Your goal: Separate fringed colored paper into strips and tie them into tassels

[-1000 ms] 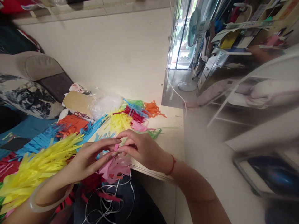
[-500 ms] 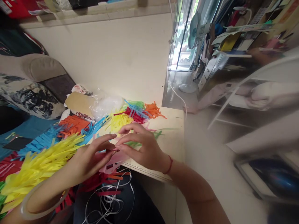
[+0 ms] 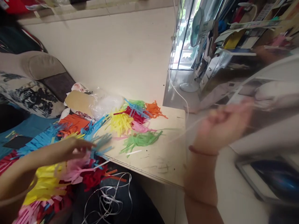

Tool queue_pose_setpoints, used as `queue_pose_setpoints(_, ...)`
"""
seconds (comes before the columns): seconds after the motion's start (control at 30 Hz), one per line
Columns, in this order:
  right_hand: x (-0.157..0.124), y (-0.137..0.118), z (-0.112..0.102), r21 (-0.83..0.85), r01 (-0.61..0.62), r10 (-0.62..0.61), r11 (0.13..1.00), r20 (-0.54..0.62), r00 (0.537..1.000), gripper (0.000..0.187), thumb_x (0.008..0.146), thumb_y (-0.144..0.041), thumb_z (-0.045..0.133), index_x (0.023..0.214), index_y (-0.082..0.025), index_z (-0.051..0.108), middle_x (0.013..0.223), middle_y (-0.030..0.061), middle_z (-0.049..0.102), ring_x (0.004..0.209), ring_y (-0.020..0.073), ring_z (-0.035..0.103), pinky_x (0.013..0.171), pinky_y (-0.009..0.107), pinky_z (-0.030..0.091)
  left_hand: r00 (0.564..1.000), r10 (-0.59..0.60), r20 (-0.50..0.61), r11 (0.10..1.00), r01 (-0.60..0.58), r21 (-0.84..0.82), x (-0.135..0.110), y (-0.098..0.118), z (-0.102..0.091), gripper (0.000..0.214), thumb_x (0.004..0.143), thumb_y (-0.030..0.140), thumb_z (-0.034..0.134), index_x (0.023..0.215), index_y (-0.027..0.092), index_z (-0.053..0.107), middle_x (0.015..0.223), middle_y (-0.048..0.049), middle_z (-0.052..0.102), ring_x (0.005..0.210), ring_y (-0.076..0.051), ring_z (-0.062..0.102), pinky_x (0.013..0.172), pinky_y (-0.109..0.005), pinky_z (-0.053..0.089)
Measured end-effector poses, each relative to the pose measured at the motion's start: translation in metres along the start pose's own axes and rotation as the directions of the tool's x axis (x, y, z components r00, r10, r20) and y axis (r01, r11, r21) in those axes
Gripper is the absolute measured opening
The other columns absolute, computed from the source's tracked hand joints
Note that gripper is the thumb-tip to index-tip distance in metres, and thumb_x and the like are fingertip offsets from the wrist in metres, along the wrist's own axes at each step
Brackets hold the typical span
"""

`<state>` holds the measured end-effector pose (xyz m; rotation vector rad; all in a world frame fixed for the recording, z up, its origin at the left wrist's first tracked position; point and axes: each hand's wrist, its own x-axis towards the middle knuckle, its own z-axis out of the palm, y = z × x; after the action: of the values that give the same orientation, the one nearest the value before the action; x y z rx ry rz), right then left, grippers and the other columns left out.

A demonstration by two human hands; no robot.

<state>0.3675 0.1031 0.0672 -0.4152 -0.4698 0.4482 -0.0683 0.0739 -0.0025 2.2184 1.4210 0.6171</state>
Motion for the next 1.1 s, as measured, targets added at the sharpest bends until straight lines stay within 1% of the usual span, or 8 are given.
queue_pose_setpoints(0.03,-0.012,0.007,0.004,-0.01,-0.004,0.005,1.0,0.07,0.998,0.012,0.085,-0.02,0.063,0.074,-0.021,0.068,0.051,-0.0075,0.04,0.04,-0.0013,0.029,0.035,0.012,0.019,0.993,-0.016,0.118,0.998,0.009,0.061,0.025,0.004,0.0,0.022,0.069,0.037,0.064,0.085,0.027,0.075,0.07,-0.0038,0.072,0.054,-0.017,0.062,0.052,-0.025,0.047)
queue_pose_setpoints(0.23,-0.086,0.032,0.017,-0.208,0.009,0.092,0.978,0.472,0.877,0.008,0.086,-0.03,0.063,0.09,-0.022,0.063,0.058,-0.005,0.052,0.044,0.0037,0.035,0.041,0.017,0.029,0.953,-0.231,-0.195,0.921,0.279,0.272,0.186,0.017,0.013,0.023,0.081,0.028,0.054,0.076,0.013,0.07,0.081,-0.0128,0.072,0.083,-0.024,0.066,0.076,-0.029,0.046)
queue_pose_setpoints(0.37,-0.094,0.035,0.01,-0.307,0.072,0.104,0.949,0.519,0.849,0.009,0.09,-0.03,0.057,0.09,-0.022,0.06,0.06,-0.0031,0.053,0.046,0.0057,0.038,0.042,0.02,0.029,0.935,-0.344,-0.089,0.909,0.355,0.22,0.228,-0.003,0.033,0.028,0.086,0.039,0.061,0.083,0.011,0.064,0.081,-0.0046,0.067,0.075,-0.016,0.063,0.073,-0.032,0.051)
queue_pose_setpoints(0.57,-0.089,0.04,0.009,-0.334,0.082,0.117,0.939,0.534,0.838,0.007,0.09,-0.029,0.057,0.091,-0.023,0.061,0.061,-0.0031,0.055,0.046,0.006,0.038,0.043,0.021,0.03,0.917,-0.334,-0.221,0.935,0.351,0.044,0.205,-0.024,0.027,0.028,0.077,0.036,0.065,0.061,0.013,0.061,0.049,-0.0009,0.058,0.056,-0.017,0.061,0.059,-0.026,0.046)
queue_pose_setpoints(0.67,-0.091,0.041,0.009,-0.377,0.068,0.168,0.924,0.558,0.813,0.012,0.091,-0.033,0.055,0.097,-0.024,0.059,0.062,-0.0028,0.058,0.046,0.0069,0.039,0.044,0.022,0.034,0.868,-0.28,-0.41,0.958,0.278,-0.066,0.182,-0.019,0.016,0.025,0.079,0.036,0.055,0.082,0.012,0.062,0.065,-0.0041,0.065,0.064,-0.017,0.065,0.059,-0.023,0.047)
queue_pose_setpoints(0.8,-0.097,0.043,0.008,-0.432,-0.043,0.324,0.901,0.604,0.728,0.017,0.09,-0.036,0.056,0.1,-0.023,0.057,0.065,-0.0018,0.064,0.045,0.0072,0.04,0.045,0.022,0.038,0.785,-0.236,-0.573,0.934,0.02,-0.357,0.157,-0.006,0.013,0.031,0.074,0.031,0.057,0.101,0.017,0.051,0.085,-0.0028,0.064,0.064,-0.012,0.063,0.06,-0.022,0.052)
queue_pose_setpoints(0.93,-0.103,0.048,0.01,-0.493,-0.154,0.473,0.856,0.628,0.618,0.015,0.083,-0.033,0.064,0.08,-0.019,0.061,0.063,0.0005,0.068,0.048,0.0072,0.05,0.046,0.021,0.042,0.839,-0.19,-0.511,0.741,-0.219,-0.634,0.132,0.013,0.02,0.043,0.07,0.032,0.067,0.11,0.021,0.055,0.085,-0.0003,0.062,0.066,-0.011,0.062,0.068,-0.027,0.056)
queue_pose_setpoints(1.1,-0.113,0.048,0.016,-0.532,-0.177,0.534,0.828,0.65,0.541,0.007,0.079,-0.025,0.065,0.077,-0.019,0.066,0.062,-0.0006,0.066,0.056,0.0099,0.061,0.052,0.022,0.049,0.82,0.075,-0.568,0.89,-0.312,-0.333,0.084,0.056,0.022,0.027,0.088,0.04,0.054,0.092,0.018,0.069,0.107,-0.0084,0.065,0.093,-0.019,0.064,0.081,-0.033,0.053)
